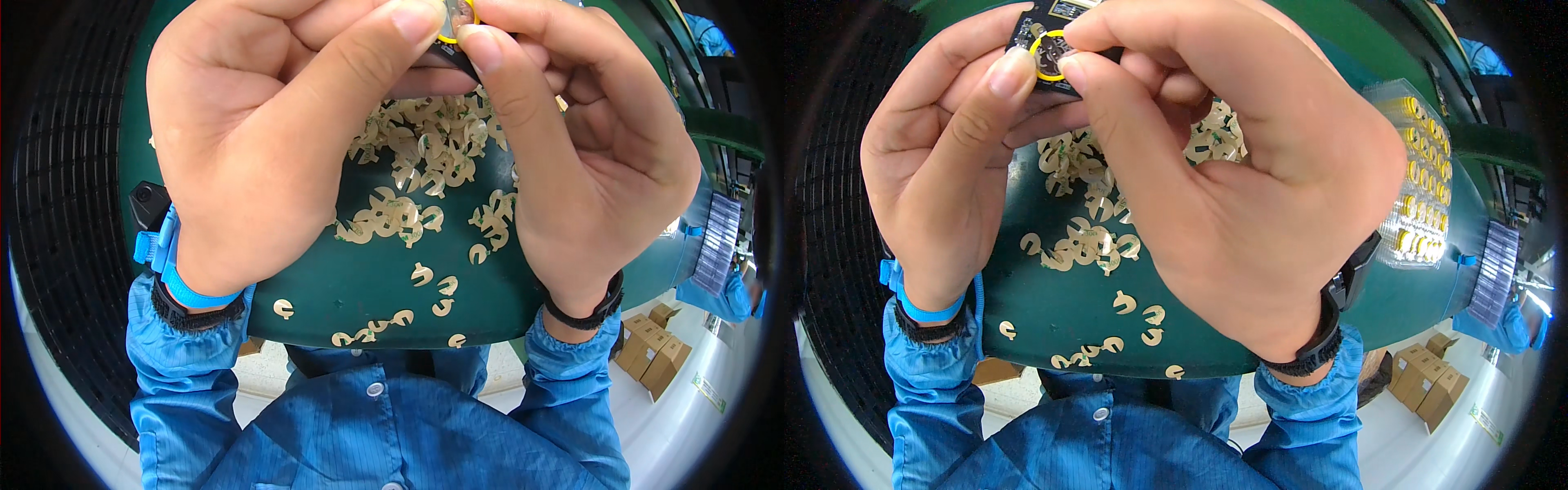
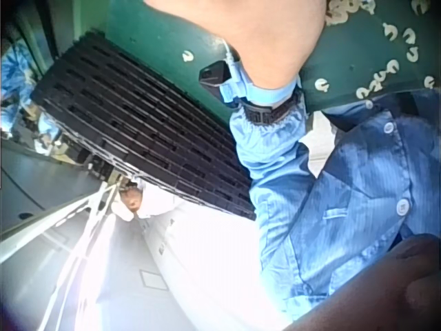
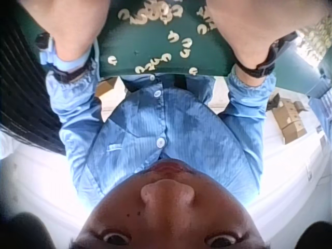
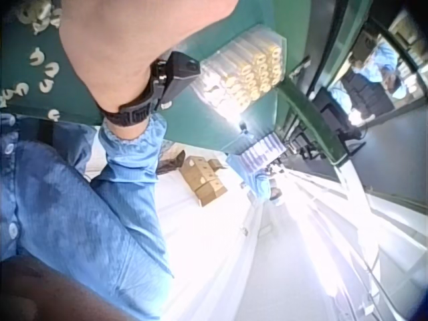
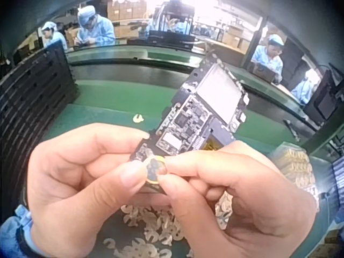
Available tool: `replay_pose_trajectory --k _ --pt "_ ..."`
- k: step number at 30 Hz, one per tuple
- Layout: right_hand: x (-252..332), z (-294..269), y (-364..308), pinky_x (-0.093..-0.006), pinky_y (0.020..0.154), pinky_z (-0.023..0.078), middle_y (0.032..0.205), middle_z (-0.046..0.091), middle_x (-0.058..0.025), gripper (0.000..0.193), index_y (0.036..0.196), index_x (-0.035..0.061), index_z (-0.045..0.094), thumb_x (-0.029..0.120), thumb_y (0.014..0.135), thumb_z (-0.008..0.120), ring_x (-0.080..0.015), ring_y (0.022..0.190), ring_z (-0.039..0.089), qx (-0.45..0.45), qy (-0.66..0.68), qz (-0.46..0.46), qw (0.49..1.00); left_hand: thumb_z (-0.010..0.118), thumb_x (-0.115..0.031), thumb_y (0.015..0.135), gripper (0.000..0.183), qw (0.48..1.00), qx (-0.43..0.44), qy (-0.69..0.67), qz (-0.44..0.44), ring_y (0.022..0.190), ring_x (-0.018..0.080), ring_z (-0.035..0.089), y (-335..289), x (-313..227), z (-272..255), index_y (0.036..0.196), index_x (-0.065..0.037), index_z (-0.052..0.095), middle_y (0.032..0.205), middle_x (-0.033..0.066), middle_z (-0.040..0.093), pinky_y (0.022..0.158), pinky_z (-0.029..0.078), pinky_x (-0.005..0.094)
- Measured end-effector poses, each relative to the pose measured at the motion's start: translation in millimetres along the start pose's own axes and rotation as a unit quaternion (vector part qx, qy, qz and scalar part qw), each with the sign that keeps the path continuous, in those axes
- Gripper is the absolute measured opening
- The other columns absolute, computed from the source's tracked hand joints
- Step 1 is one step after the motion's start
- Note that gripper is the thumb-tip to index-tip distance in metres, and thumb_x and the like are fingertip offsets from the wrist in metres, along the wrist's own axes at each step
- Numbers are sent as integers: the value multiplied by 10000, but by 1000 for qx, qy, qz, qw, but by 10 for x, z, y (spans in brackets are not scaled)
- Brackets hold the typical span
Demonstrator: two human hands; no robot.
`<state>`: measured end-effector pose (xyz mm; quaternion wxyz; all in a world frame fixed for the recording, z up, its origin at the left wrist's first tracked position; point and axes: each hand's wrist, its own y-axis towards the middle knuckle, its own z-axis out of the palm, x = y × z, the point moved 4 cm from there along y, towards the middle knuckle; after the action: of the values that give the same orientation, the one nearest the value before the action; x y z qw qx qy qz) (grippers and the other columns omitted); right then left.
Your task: The recorder is applying small yellow labels to specific components on a circuit board at a factory assembly line.
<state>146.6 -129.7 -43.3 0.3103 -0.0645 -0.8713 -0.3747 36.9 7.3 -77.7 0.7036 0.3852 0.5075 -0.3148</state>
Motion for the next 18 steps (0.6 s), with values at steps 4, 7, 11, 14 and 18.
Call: replay_pose_trajectory --k 4,7,11,14,18 --pt "2 0 0 -190 651 476 923 689 -87 262 1097 -67 728 -133 844 748 -93 778 624 0 -8 -4 1000 537 -88 1054 344 1000 2 -5 -2 1037 251 730 2 -3 -3 1335 109 557 1175 199 712 916 627 383" --pt "3 4 -1 -191 644 471 921 686 -83 269 1101 -65 729 -133 842 749 -92 774 618 2 -12 -7 1000 536 -90 1054 345 1000 4 -9 -3 1037 251 731 7 -2 -13 1336 109 557 1177 199 711 917 626 383" --pt "13 17 4 -192 636 463 918 681 -79 278 1107 -62 730 -133 839 751 -90 769 610 0 -16 -13 1000 535 -91 1054 346 1000 3 -13 -4 1037 251 731 8 -13 -31 1336 109 556 1179 199 710 918 626 383" --pt "15 23 4 -193 630 458 916 677 -76 284 1111 -60 731 -133 837 752 -89 765 604 -4 -22 -19 1000 534 -92 1054 347 1000 2 -17 -4 1037 251 731 10 -9 -39 1337 109 555 1181 200 709 919 625 383" --pt "43 7 11 -194 621 450 913 673 -72 293 1116 -58 733 -133 833 753 -87 759 596 -15 -35 -33 999 533 -94 1054 349 1000 1 -23 -5 1037 252 731 29 -19 -25 1338 109 555 1184 200 708 920 625 384"
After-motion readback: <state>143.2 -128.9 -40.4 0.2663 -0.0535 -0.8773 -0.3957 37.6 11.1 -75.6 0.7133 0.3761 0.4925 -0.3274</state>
